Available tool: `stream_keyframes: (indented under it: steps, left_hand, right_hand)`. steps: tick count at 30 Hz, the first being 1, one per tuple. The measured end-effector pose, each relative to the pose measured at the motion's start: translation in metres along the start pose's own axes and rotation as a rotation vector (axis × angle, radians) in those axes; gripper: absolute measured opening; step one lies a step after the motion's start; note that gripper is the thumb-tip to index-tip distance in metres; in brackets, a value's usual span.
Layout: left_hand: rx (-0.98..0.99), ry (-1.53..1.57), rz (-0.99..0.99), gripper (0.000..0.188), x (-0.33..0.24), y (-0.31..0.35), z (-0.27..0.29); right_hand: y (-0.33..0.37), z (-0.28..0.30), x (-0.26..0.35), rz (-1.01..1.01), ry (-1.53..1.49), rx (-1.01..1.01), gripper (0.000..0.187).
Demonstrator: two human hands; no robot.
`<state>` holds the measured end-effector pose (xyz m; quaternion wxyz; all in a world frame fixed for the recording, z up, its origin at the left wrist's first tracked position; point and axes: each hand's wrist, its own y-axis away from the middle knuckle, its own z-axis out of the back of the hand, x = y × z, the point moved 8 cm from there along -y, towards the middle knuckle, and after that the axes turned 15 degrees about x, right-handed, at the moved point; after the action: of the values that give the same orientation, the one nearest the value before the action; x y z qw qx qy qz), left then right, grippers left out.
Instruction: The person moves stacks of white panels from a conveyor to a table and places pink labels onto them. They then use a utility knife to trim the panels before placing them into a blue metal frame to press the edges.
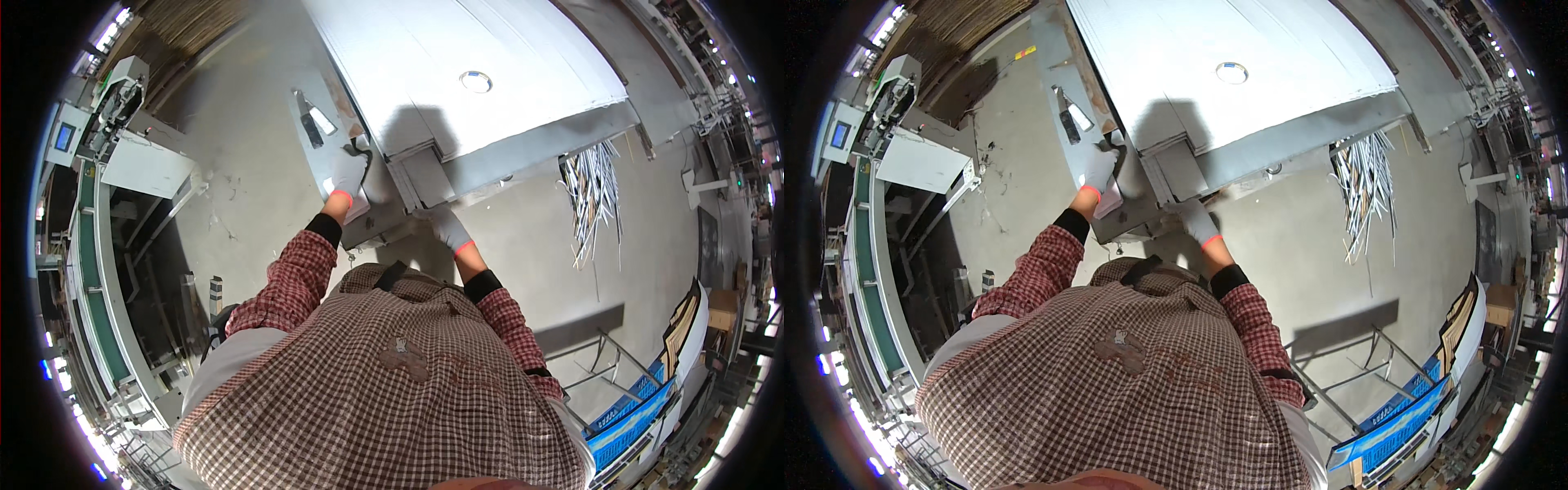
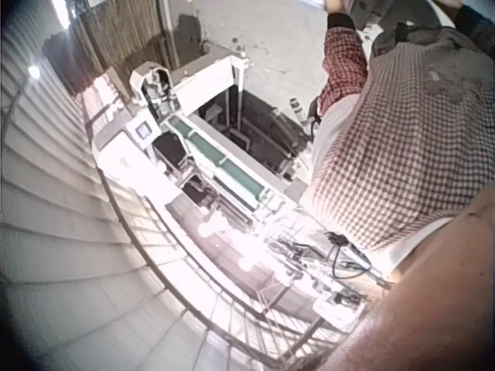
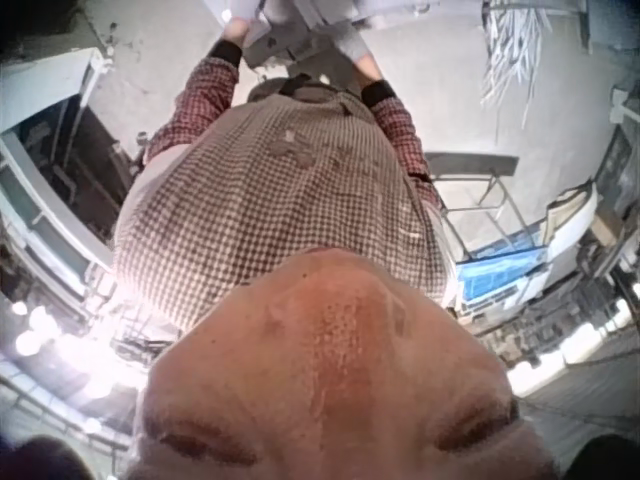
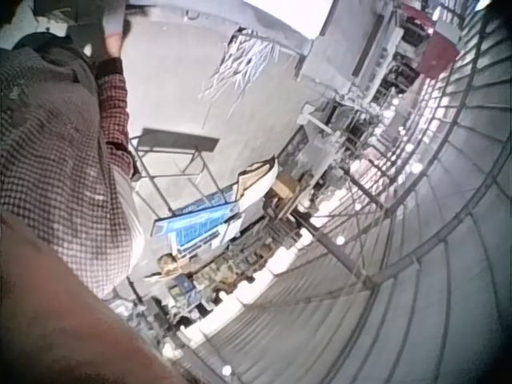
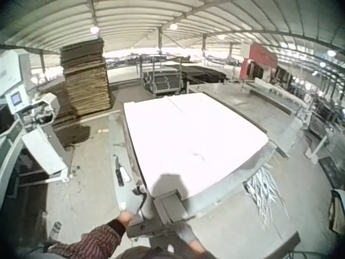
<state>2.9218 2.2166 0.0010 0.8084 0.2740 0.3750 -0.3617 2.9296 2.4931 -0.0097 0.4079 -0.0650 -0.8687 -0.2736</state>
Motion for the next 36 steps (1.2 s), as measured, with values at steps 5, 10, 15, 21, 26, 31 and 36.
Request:
stream_keyframes:
  steps: [5,10,15,21,26,31,36]
  left_hand:
    - [0.184,-0.39,0.014,0.041,-0.072,-0.025,0.007]
    - [0.179,-0.537,0.039,0.033,-0.064,-0.042,0.003]
    - [0.247,-0.401,-0.332,0.027,-0.135,0.027,-0.026]
    - [0.19,-0.391,-0.111,0.043,-0.094,0.052,-0.017]
    - [-0.041,-0.51,-0.485,0.035,-0.227,0.027,-0.046]
    - [-0.169,-0.877,-0.029,0.018,-0.152,-0.078,-0.047]
    - [-0.138,-0.852,0.083,0.021,-0.169,-0.072,-0.062]
  right_hand:
    - [-0.022,0.016,0.002,0.127,-0.284,-0.021,0.017]
    - [-0.083,0.03,0.015,0.179,-0.473,0.026,0.024]
    - [-0.041,0.056,0.035,0.469,0.661,0.261,0.03]
    - [0.05,0.062,0.021,0.054,0.089,0.378,0.024]
    - [0.103,0.156,0.054,-0.082,-0.108,0.166,0.025]
    - [0.102,0.197,0.16,-0.043,0.277,0.159,0.025]
    - [0.056,0.222,0.249,0.191,0.818,0.12,0.019]
